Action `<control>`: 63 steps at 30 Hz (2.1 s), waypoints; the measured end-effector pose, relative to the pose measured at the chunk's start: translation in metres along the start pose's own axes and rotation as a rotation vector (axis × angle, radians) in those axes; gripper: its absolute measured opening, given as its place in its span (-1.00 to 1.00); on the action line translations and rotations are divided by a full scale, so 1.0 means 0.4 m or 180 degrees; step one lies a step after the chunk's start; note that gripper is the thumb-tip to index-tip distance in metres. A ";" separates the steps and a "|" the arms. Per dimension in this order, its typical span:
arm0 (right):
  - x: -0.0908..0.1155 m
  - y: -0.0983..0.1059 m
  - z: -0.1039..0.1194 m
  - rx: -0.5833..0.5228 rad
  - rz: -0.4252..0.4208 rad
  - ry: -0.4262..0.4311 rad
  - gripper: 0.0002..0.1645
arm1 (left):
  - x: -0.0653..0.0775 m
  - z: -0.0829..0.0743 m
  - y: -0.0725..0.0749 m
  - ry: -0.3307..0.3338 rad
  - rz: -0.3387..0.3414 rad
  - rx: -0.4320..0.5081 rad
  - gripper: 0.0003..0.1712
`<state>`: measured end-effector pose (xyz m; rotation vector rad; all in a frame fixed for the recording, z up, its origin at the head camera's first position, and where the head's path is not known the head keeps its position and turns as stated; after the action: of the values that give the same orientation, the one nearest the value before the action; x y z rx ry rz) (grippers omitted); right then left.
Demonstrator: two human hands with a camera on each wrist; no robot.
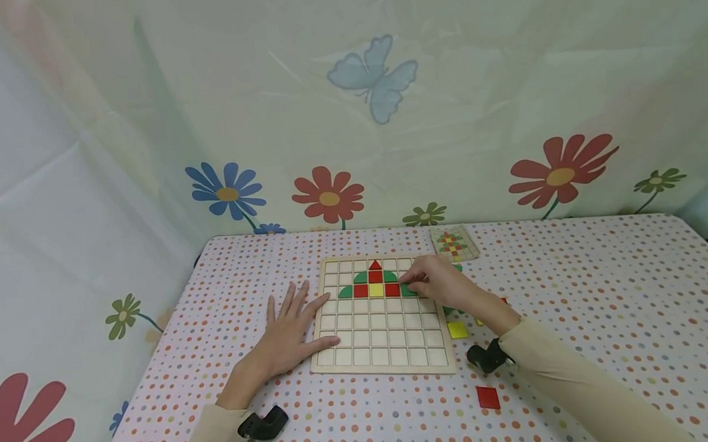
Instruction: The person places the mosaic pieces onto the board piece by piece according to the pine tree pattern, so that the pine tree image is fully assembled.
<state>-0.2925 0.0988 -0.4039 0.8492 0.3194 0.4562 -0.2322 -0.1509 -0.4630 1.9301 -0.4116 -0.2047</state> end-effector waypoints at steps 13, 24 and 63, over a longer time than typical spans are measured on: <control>0.023 0.011 -0.012 -0.0228 0.0070 -0.0005 -0.78 | -0.002 -0.006 -0.006 -0.0034 -0.0017 0.0020 0.01; 0.148 0.098 -0.060 -0.0365 -0.0104 -0.0234 -0.80 | 0.000 -0.006 -0.002 -0.0019 -0.0001 0.0017 0.02; 0.181 0.078 -0.108 -0.0014 0.0022 -0.0044 -0.72 | 0.000 0.004 0.000 0.0006 -0.0010 -0.0043 0.03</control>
<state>-0.2577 0.1813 -0.4131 0.8492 0.3028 0.4570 -0.2326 -0.1522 -0.4636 1.9176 -0.4051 -0.2072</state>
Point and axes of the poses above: each hand's wrist, its own x-axis away from the middle knuckle, its own y-axis out of the back of the hand, z = x × y, the point moved 9 cm from there along -x, towards the middle knuckle
